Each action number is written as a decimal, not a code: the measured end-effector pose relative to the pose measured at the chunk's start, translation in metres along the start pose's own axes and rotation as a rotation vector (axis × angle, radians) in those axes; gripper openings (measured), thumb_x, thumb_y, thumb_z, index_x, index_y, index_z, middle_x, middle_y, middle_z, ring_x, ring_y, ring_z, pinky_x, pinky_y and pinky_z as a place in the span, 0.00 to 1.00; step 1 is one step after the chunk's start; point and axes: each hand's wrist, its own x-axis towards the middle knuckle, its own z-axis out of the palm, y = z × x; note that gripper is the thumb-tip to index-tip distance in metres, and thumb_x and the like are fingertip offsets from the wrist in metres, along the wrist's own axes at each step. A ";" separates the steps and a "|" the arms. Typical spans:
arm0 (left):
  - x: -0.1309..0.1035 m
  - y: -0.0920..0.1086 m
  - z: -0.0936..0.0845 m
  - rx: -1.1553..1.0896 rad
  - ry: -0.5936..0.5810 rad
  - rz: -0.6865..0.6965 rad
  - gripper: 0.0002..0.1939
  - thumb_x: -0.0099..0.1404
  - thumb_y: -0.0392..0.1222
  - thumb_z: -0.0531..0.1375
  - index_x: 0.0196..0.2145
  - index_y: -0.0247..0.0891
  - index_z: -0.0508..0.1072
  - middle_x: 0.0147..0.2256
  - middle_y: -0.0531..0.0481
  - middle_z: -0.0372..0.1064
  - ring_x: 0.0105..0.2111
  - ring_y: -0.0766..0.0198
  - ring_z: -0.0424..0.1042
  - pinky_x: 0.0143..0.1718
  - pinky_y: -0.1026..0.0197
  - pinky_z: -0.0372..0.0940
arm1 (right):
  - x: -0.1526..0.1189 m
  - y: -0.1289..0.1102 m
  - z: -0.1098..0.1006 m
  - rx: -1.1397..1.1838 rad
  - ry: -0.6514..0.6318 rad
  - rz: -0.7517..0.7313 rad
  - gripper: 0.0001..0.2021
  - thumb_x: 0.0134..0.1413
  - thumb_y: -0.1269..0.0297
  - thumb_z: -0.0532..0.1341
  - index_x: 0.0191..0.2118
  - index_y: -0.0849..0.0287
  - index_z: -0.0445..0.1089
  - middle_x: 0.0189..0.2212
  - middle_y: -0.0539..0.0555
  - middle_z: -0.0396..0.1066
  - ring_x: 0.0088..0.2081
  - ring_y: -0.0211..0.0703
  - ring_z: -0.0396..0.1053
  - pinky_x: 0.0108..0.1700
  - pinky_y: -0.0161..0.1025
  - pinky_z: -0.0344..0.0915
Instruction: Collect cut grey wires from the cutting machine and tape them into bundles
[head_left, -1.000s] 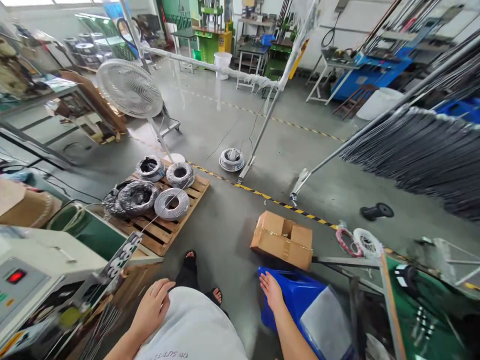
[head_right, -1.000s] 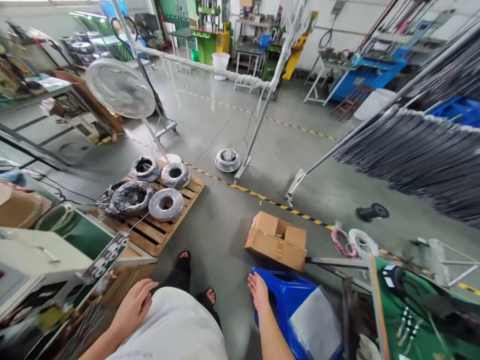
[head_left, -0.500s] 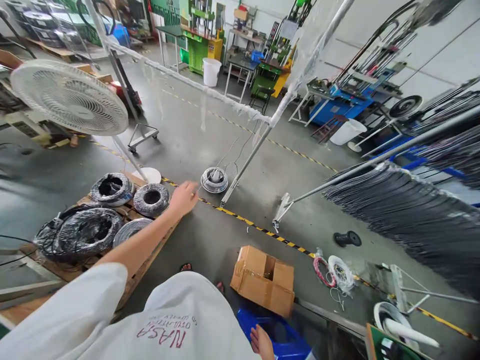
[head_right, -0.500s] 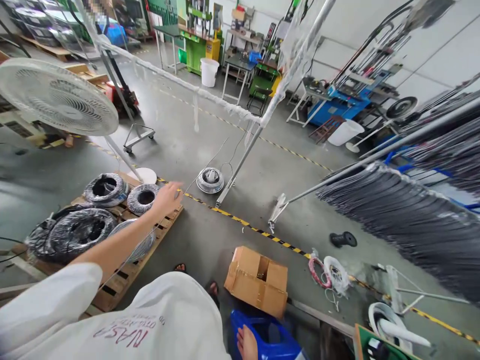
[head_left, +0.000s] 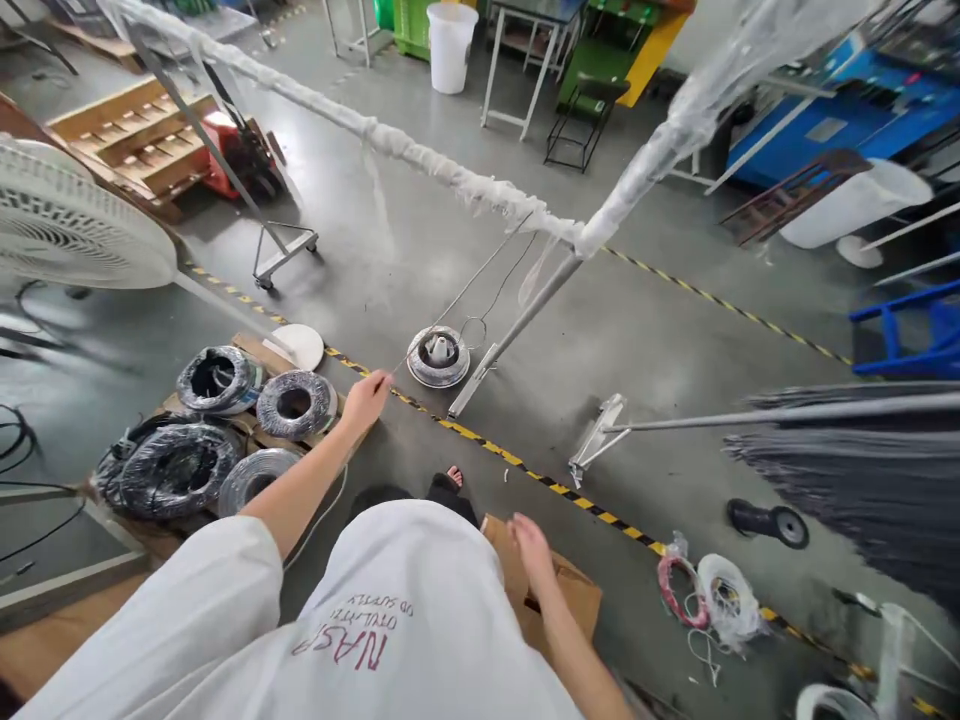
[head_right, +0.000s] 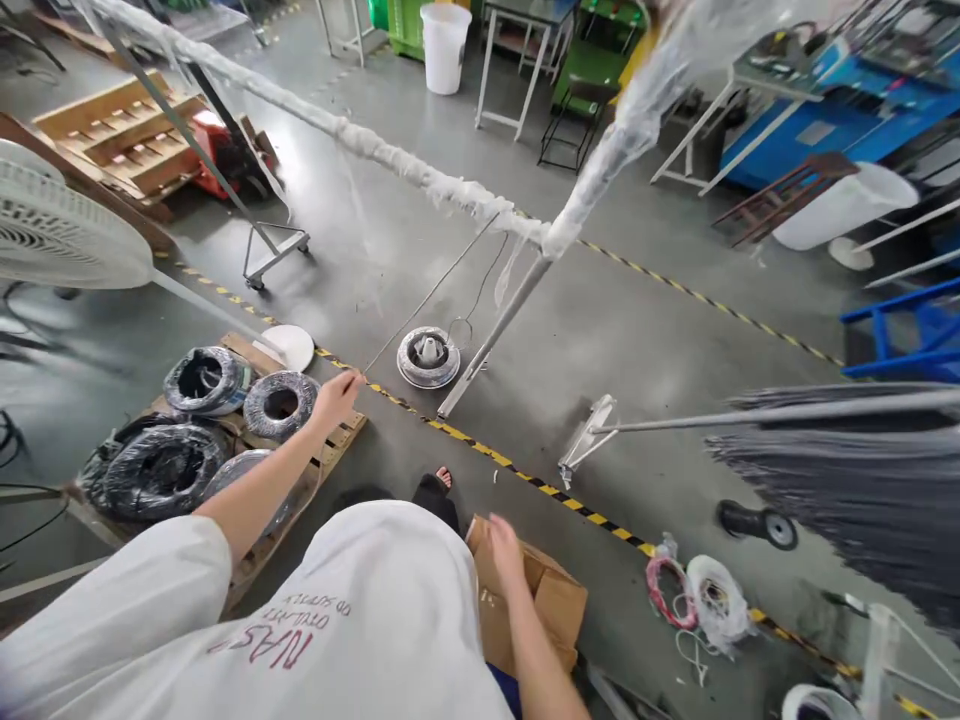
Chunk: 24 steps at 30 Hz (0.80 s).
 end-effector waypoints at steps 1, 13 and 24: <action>-0.012 -0.016 0.003 0.042 -0.026 -0.053 0.20 0.71 0.54 0.45 0.39 0.40 0.70 0.31 0.52 0.69 0.32 0.65 0.65 0.35 0.63 0.55 | 0.031 -0.039 -0.003 -0.006 0.014 -0.034 0.15 0.35 0.51 0.65 0.33 0.50 0.71 0.32 0.54 0.76 0.42 0.58 0.74 0.47 0.56 0.69; -0.066 -0.131 0.053 0.198 -0.410 -0.382 0.17 0.70 0.50 0.45 0.35 0.43 0.71 0.36 0.48 0.74 0.38 0.59 0.72 0.35 0.62 0.57 | 0.195 -0.428 0.173 0.262 -0.081 -0.678 0.22 0.56 0.54 0.61 0.55 0.53 0.63 0.45 0.56 0.75 0.44 0.41 0.75 0.43 0.41 0.70; 0.000 -0.165 -0.001 0.102 -0.425 -0.503 0.13 0.65 0.39 0.51 0.37 0.31 0.73 0.35 0.38 0.75 0.36 0.54 0.74 0.37 0.56 0.65 | 0.202 -0.398 0.223 0.110 0.257 -0.678 0.13 0.58 0.50 0.58 0.39 0.55 0.66 0.27 0.47 0.70 0.30 0.39 0.71 0.35 0.37 0.67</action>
